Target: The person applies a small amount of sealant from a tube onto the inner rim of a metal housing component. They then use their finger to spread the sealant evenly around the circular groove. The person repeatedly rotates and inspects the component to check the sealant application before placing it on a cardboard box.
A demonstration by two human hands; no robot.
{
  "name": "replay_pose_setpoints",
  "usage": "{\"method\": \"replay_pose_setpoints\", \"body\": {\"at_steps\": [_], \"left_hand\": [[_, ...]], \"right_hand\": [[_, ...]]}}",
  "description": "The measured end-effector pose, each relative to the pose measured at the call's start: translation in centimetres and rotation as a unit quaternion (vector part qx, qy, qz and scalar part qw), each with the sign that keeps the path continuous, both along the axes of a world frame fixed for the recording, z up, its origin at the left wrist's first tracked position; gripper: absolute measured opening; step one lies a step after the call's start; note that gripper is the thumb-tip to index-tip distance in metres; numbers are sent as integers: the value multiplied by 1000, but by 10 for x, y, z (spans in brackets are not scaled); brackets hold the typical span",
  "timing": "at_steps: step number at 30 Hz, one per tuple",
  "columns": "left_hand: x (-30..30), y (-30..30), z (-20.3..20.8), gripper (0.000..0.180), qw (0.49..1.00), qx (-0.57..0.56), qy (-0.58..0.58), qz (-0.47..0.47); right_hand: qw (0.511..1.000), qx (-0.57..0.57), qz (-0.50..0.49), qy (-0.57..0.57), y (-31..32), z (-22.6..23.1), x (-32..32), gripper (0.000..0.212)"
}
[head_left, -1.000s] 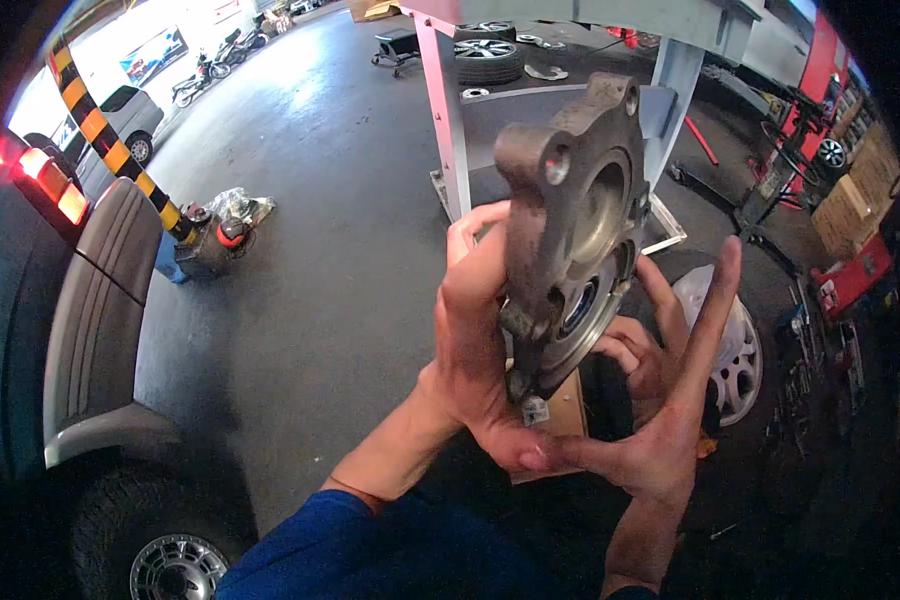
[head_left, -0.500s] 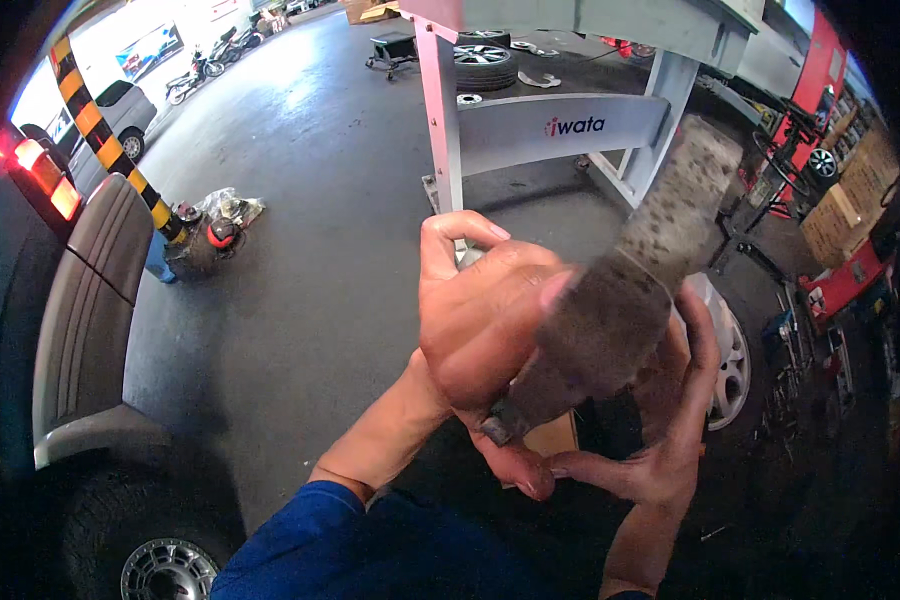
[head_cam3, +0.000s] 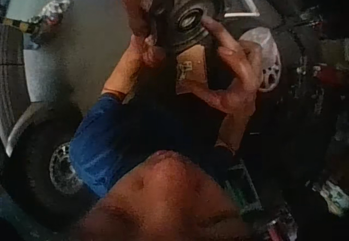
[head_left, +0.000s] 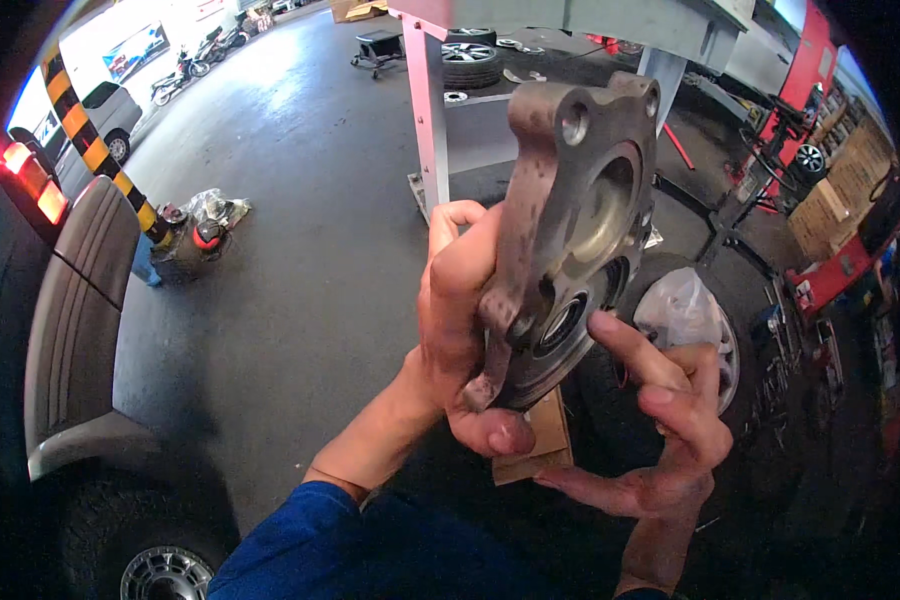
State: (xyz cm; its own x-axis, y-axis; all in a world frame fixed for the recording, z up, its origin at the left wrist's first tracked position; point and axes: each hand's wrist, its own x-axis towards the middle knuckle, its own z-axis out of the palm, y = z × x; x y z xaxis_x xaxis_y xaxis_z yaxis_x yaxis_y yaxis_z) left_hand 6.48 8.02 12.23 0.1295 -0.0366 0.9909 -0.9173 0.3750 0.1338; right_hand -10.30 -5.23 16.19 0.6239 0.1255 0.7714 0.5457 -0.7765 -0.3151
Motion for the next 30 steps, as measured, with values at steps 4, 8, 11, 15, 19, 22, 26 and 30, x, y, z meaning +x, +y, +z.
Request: {"method": "replay_pose_setpoints", "body": {"at_steps": [4,8,11,15,19,22,26,30], "left_hand": [[7,1,2,105,998,15,-42,35],[8,-2,2,106,995,18,-75,61],[6,-1,1,106,992,21,-97,80],[5,-2,-1,106,988,19,-116,98],[8,-5,-5,106,986,20,-129,107],[6,-5,-4,106,984,21,-135,112],[3,-8,-5,107,984,23,-139,111],[2,-9,-5,107,983,29,-142,113]], "right_hand": [[994,-90,-31,50,-1,13,0,73],[988,-130,-45,76,0,14,-1,65],[977,-170,-68,109,3,19,-1,60],[959,-229,-100,131,5,24,-1,62],[957,-237,-103,131,6,22,-1,69],[969,-180,-84,147,6,21,-1,79],[977,-119,-66,166,3,22,-2,95],[980,-67,-39,186,2,19,-4,116]]}}
